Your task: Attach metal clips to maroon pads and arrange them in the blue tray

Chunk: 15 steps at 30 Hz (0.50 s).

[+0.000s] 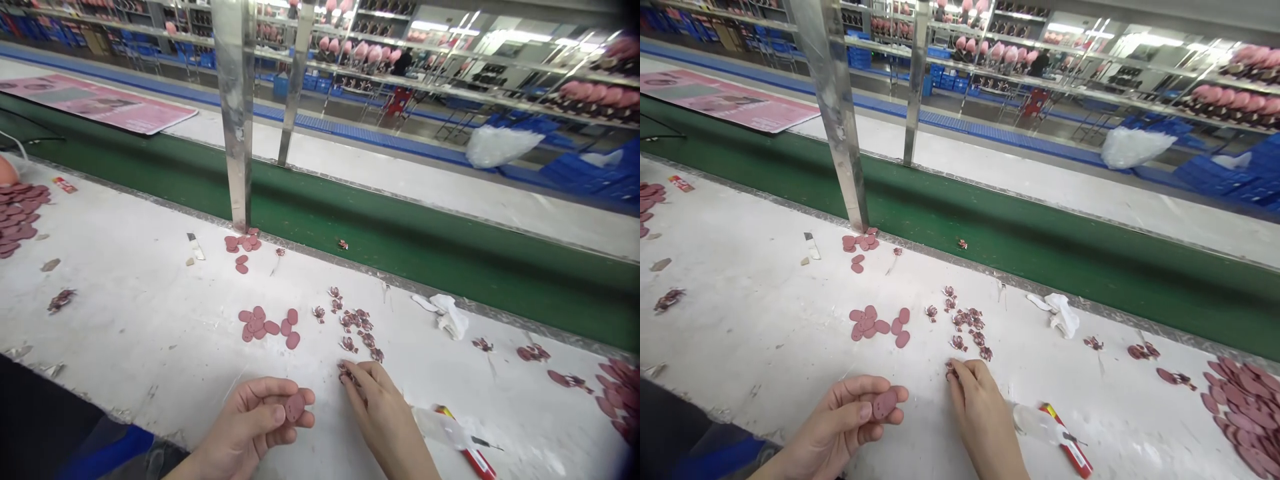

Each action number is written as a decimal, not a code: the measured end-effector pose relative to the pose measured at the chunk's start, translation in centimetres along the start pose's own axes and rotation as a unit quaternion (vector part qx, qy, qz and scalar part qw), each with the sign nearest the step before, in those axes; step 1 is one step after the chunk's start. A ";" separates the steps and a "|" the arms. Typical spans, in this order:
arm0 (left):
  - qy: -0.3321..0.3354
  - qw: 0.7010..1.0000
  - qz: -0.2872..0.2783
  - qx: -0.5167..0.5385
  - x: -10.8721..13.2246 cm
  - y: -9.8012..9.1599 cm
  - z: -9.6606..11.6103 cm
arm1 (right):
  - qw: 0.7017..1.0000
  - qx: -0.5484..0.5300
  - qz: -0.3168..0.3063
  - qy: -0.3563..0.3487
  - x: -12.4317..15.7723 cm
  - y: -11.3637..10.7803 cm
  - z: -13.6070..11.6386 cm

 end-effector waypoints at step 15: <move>0.007 0.999 0.007 0.051 -0.8 0.2 0.9 | 0.970 0.069 0.171 0.156 -22.1 -3.5 4.0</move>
Point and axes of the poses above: each hand's wrist, its own x-axis away from the middle knuckle, its own y-axis out of the palm, z = x × y, the point moved 6 cm from there along -x, towards the middle knuckle, and after that the axes turned 15 degrees about -y, right-handed, at the moved point
